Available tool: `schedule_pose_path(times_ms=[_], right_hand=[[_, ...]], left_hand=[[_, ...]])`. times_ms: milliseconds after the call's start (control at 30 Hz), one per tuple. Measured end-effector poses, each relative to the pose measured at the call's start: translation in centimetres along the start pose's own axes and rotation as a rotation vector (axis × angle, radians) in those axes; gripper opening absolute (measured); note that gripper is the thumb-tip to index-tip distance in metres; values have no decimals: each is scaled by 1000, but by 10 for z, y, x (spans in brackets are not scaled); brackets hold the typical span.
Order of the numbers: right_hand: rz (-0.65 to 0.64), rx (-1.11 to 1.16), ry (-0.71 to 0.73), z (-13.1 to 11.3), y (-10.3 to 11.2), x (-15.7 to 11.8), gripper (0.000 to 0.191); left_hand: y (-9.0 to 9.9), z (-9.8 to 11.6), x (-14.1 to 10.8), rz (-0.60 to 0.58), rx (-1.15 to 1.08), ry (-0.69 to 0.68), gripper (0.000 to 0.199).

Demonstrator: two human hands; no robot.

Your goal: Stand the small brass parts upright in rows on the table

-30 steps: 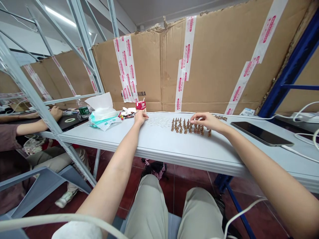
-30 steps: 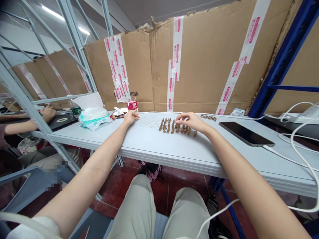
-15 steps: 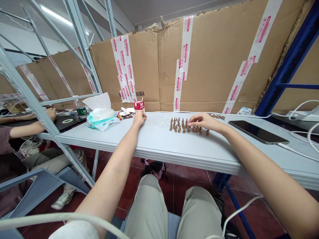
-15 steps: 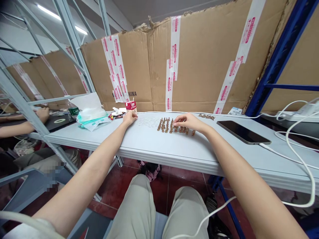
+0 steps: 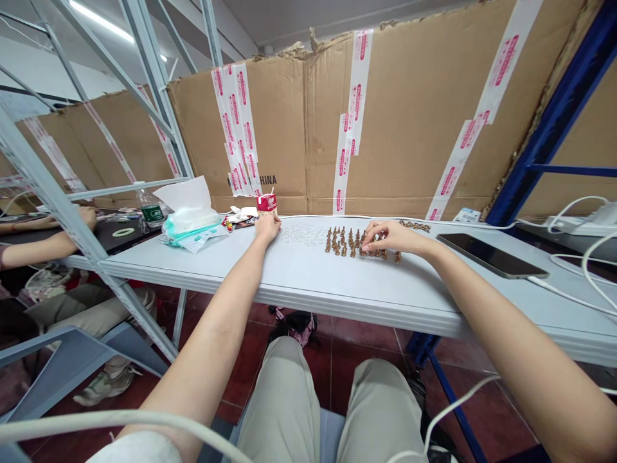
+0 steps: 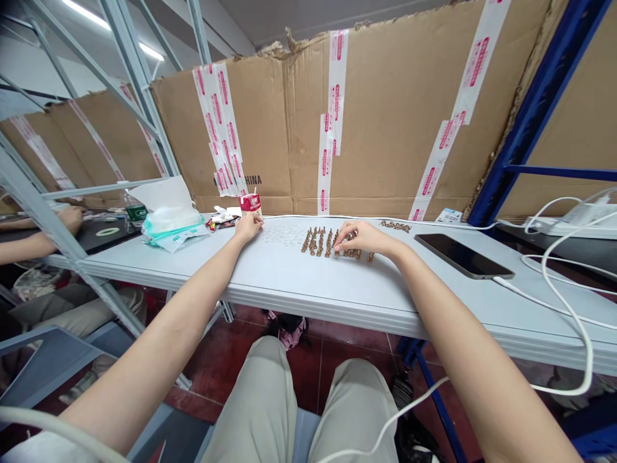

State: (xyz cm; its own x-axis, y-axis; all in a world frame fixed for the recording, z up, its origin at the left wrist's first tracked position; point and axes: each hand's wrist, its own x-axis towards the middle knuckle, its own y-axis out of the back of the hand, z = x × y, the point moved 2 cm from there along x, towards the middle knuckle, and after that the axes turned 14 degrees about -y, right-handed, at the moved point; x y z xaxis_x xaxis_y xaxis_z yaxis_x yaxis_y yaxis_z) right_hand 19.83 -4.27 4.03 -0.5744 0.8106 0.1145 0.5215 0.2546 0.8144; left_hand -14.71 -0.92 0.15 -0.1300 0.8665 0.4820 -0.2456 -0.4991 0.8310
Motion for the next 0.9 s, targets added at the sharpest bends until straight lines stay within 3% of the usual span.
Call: schedule_pose_path(times_ms=[733, 833, 900], right_hand=[[-14, -64, 24, 3, -5, 3, 33], [127, -93, 35, 9, 4, 7, 34], [342, -172, -38, 23, 14, 8, 35]], left_hand=[[1, 8, -3, -5, 160, -109, 22], [3, 11, -5, 12, 169, -154, 24], [4, 13, -7, 27, 176, -182, 24]])
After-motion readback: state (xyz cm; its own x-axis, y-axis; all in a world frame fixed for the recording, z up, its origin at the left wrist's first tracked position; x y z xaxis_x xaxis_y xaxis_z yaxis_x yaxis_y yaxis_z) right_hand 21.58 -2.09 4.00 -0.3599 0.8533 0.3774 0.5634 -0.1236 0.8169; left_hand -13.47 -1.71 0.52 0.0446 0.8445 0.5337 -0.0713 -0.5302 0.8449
